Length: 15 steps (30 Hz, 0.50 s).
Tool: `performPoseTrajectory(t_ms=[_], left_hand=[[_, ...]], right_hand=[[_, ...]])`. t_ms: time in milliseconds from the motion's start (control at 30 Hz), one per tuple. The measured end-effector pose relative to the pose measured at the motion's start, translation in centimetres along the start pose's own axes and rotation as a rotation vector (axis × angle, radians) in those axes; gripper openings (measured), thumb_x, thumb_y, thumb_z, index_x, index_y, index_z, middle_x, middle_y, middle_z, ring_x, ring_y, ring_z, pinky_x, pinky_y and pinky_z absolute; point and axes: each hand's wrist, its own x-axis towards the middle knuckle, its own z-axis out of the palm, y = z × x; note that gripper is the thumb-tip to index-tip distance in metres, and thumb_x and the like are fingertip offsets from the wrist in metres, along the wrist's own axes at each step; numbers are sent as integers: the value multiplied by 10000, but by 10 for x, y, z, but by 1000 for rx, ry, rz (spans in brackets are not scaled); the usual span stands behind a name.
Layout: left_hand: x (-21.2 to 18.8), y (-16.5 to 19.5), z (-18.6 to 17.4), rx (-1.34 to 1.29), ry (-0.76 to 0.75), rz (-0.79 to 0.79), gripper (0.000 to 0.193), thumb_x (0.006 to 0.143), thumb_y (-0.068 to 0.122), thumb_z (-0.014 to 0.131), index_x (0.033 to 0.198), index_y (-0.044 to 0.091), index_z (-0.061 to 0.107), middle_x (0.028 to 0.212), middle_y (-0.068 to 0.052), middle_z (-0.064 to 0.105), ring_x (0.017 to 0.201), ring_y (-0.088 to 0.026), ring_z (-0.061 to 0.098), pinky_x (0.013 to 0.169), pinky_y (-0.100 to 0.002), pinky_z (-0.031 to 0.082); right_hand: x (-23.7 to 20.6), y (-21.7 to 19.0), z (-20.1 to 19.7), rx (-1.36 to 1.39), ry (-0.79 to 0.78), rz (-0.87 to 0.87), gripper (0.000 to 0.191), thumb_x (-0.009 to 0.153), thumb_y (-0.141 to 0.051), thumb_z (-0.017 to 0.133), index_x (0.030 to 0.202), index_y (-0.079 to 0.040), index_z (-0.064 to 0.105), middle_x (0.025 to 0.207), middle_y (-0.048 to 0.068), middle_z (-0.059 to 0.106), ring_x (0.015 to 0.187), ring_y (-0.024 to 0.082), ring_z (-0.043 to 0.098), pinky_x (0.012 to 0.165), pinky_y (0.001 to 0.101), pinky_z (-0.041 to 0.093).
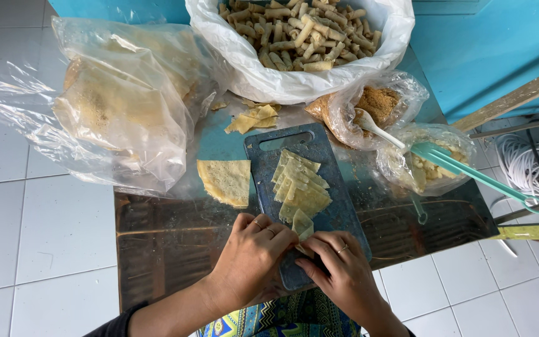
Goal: The person folds thin wafer sheets into triangular pieces on a cutting board, presses them with a plastic scraper, spoons brown filling powder onto the sheets, and rolls or folds them up, adding the finished rolled pieces to a bag of completed wafer rolls.
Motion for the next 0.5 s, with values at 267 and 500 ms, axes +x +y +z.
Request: performPoseTrajectory(t_ms=[267, 500], left_hand=[[9, -2, 7, 13, 164, -23, 180, 845, 233, 748, 970, 115, 695, 966, -69, 654, 972, -279, 610, 868, -435, 440], [17, -6, 13, -84, 99, -220, 149, 844, 234, 767, 902, 111, 706, 915, -47, 663, 921, -263, 621, 838, -421, 456]], right_hand=[[19, 13, -7, 14, -92, -94, 263, 866, 13, 694, 1122, -42, 669, 1045, 94, 699, 990, 275, 678, 841, 408, 555], [31, 33, -3, 307, -133, 158, 224, 824, -29, 797, 1008, -34, 670, 942, 97, 675, 877, 229, 700, 724, 352, 566]])
